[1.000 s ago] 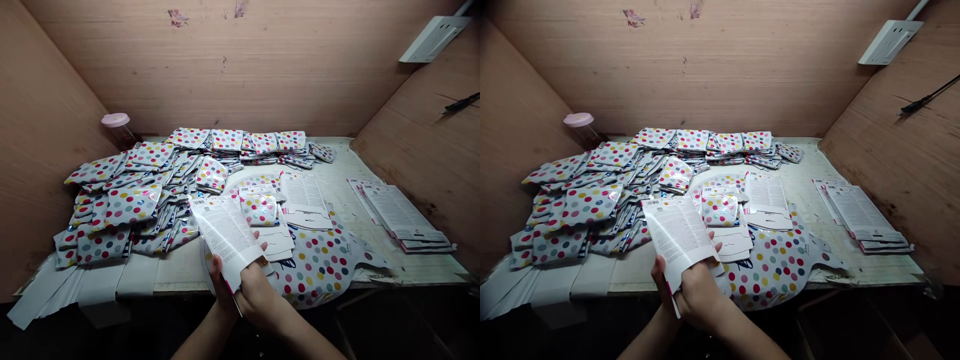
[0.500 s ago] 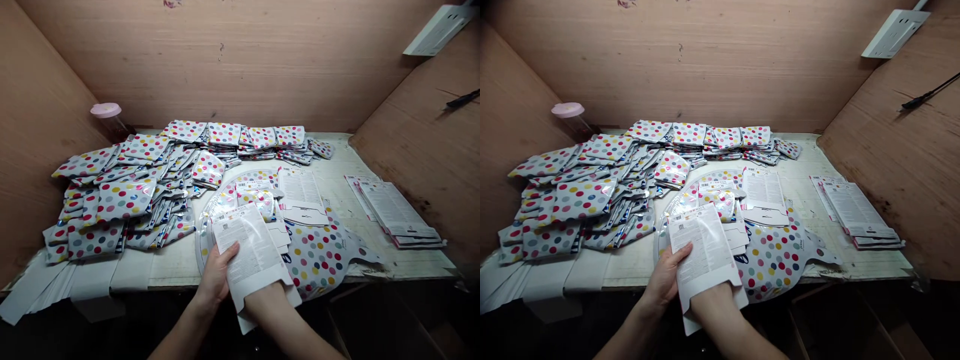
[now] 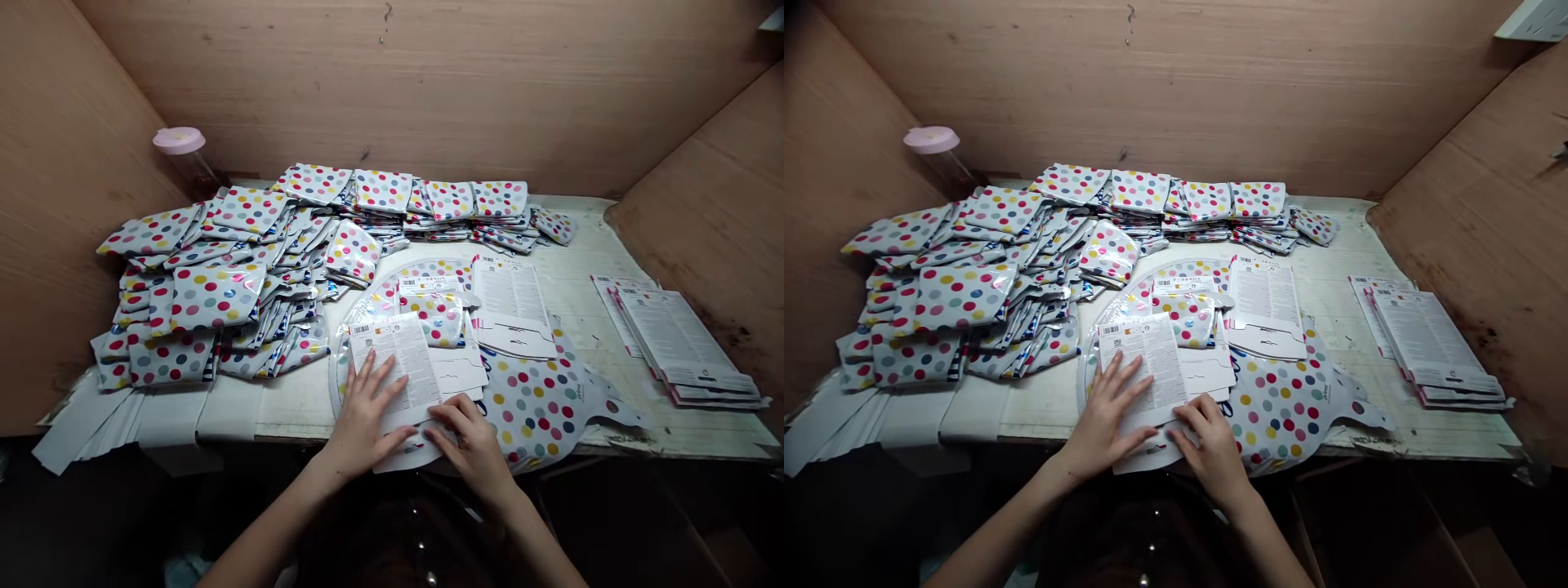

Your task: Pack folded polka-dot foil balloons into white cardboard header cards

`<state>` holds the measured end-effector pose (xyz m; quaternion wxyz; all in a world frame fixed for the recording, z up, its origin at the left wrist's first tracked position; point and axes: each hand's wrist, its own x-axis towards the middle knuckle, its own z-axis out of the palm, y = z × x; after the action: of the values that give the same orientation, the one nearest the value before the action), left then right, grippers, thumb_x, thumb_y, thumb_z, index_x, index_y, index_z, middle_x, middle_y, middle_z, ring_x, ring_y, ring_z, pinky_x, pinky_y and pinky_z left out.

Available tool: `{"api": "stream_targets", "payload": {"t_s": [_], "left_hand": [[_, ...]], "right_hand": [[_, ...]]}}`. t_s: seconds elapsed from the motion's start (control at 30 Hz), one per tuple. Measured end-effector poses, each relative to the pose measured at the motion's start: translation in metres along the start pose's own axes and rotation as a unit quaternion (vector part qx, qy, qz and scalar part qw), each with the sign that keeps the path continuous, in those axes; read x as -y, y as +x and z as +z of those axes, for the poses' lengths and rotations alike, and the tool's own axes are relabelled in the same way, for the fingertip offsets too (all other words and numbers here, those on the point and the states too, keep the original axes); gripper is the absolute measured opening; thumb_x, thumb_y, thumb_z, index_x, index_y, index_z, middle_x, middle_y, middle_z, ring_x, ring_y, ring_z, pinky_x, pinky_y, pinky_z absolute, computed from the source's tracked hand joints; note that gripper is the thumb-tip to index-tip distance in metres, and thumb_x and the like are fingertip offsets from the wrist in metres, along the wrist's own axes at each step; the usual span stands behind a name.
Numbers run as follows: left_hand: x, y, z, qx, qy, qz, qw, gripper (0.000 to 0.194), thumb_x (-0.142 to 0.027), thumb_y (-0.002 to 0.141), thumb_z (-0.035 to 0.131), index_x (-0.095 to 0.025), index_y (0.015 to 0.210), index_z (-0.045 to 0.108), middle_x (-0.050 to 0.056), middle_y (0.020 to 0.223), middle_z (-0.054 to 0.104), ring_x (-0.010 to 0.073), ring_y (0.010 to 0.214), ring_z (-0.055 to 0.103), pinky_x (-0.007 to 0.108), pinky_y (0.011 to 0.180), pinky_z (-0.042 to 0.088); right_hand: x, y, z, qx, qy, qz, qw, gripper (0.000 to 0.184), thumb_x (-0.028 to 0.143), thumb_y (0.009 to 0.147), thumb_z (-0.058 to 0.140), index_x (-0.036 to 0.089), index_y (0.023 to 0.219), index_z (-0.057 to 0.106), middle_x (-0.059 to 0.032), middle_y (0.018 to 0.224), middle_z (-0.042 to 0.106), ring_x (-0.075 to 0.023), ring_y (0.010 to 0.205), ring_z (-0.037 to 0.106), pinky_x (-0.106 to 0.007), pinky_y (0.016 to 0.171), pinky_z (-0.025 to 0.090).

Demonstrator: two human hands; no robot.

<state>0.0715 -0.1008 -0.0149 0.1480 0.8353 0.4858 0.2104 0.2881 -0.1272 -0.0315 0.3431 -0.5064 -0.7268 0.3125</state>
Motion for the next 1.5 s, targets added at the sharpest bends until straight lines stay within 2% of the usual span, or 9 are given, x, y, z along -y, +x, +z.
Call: {"api": "stream_targets", "payload": {"t_s": [0.1, 0.27, 0.37, 0.5, 0.6, 0.77, 1.17, 1.3, 1.5], "left_hand": [[0.002, -0.007, 0.0, 0.032, 0.044, 0.028, 0.998, 0.065, -0.049, 0.084, 0.061, -0.022, 0.141, 0.044, 0.015, 0.156, 0.028, 0.0431, 0.145, 0.007, 0.071, 0.109, 0.017], [0.009, -0.007, 0.006, 0.01, 0.082, 0.088, 0.993, 0.042, -0.039, 0.092, 0.054, -0.02, 0.128, 0.06, 0.012, 0.142, 0.052, 0.0416, 0.141, 0.024, 0.066, 0.105, 0.03], [0.01, -0.008, 0.006, 0.013, 0.095, 0.086, 0.992, 0.039, -0.04, 0.094, 0.05, -0.022, 0.127, 0.06, 0.009, 0.139, 0.056, 0.0414, 0.138, 0.032, 0.072, 0.106, 0.022], [0.008, -0.014, 0.002, 0.078, 0.1, 0.086, 0.988, 0.057, -0.048, 0.094, 0.045, -0.022, 0.144, 0.04, 0.009, 0.152, 0.039, 0.0361, 0.143, 0.025, 0.069, 0.111, 0.004], [0.007, -0.019, 0.001, 0.107, 0.103, 0.09, 0.985, 0.077, -0.059, 0.089, 0.046, -0.02, 0.151, 0.023, 0.011, 0.157, 0.027, 0.0336, 0.145, 0.019, 0.062, 0.115, 0.004], [0.007, -0.022, 0.004, 0.121, 0.106, 0.092, 0.983, 0.11, -0.084, 0.071, 0.04, -0.015, 0.153, 0.014, 0.014, 0.159, 0.019, 0.0364, 0.146, 0.009, 0.059, 0.115, 0.005], [0.009, -0.024, 0.009, 0.114, 0.129, 0.105, 0.98, 0.105, -0.081, 0.075, 0.041, -0.016, 0.153, 0.015, 0.014, 0.159, 0.019, 0.0352, 0.146, 0.01, 0.055, 0.115, 0.004], [0.01, -0.025, 0.009, 0.107, 0.129, 0.111, 0.98, 0.105, -0.082, 0.074, 0.041, -0.015, 0.152, 0.016, 0.014, 0.159, 0.02, 0.0356, 0.146, 0.012, 0.056, 0.115, 0.004], [0.009, -0.025, 0.01, 0.104, 0.137, 0.112, 0.979, 0.104, -0.081, 0.075, 0.039, -0.015, 0.152, 0.016, 0.014, 0.159, 0.021, 0.0348, 0.146, 0.011, 0.054, 0.116, 0.002]], "right_hand": [[0.004, 0.003, 0.0, 0.006, -0.038, -0.011, 0.999, 0.021, 0.023, 0.083, 0.068, 0.02, 0.1, 0.057, -0.0055, 0.094, 0.047, -0.0207, 0.085, 0.053, -0.036, 0.075, 0.052], [0.002, 0.008, -0.003, -0.015, -0.116, -0.034, 0.993, 0.021, 0.024, 0.083, 0.068, 0.02, 0.1, 0.056, -0.0077, 0.097, 0.046, -0.0242, 0.091, 0.05, -0.039, 0.077, 0.05], [0.0, 0.011, -0.002, -0.017, -0.168, -0.08, 0.982, 0.011, 0.021, 0.089, 0.059, 0.02, 0.1, 0.058, -0.0089, 0.096, 0.05, -0.0237, 0.087, 0.049, -0.039, 0.073, 0.05], [0.003, 0.016, 0.002, 0.015, -0.127, -0.113, 0.985, 0.017, 0.012, 0.093, 0.047, 0.019, 0.103, 0.059, -0.0077, 0.09, 0.053, -0.0208, 0.084, 0.051, -0.036, 0.074, 0.05], [0.003, 0.019, 0.004, -0.003, -0.068, -0.087, 0.994, 0.012, 0.014, 0.093, 0.051, 0.019, 0.094, 0.061, -0.0052, 0.083, 0.052, -0.0191, 0.081, 0.052, -0.033, 0.072, 0.05], [-0.001, 0.02, 0.007, -0.014, -0.041, -0.064, 0.997, 0.013, 0.015, 0.091, 0.056, 0.02, 0.08, 0.059, -0.0032, 0.077, 0.053, -0.019, 0.077, 0.052, -0.033, 0.069, 0.047], [-0.009, 0.014, 0.02, 0.018, -0.241, -0.137, 0.961, 0.02, 0.017, 0.095, 0.044, 0.017, 0.08, 0.056, -0.0076, 0.083, 0.053, -0.0213, 0.076, 0.047, -0.034, 0.07, 0.042], [-0.002, -0.002, 0.011, 0.049, -0.2, -0.135, 0.969, 0.018, 0.015, 0.096, 0.041, 0.019, 0.085, 0.055, -0.0064, 0.086, 0.055, -0.0207, 0.08, 0.05, -0.035, 0.073, 0.041], [0.002, 0.002, 0.011, -0.02, -0.128, -0.069, 0.989, 0.012, 0.016, 0.095, 0.047, 0.02, 0.097, 0.059, -0.0062, 0.086, 0.056, -0.0218, 0.084, 0.053, -0.035, 0.074, 0.044]]}}
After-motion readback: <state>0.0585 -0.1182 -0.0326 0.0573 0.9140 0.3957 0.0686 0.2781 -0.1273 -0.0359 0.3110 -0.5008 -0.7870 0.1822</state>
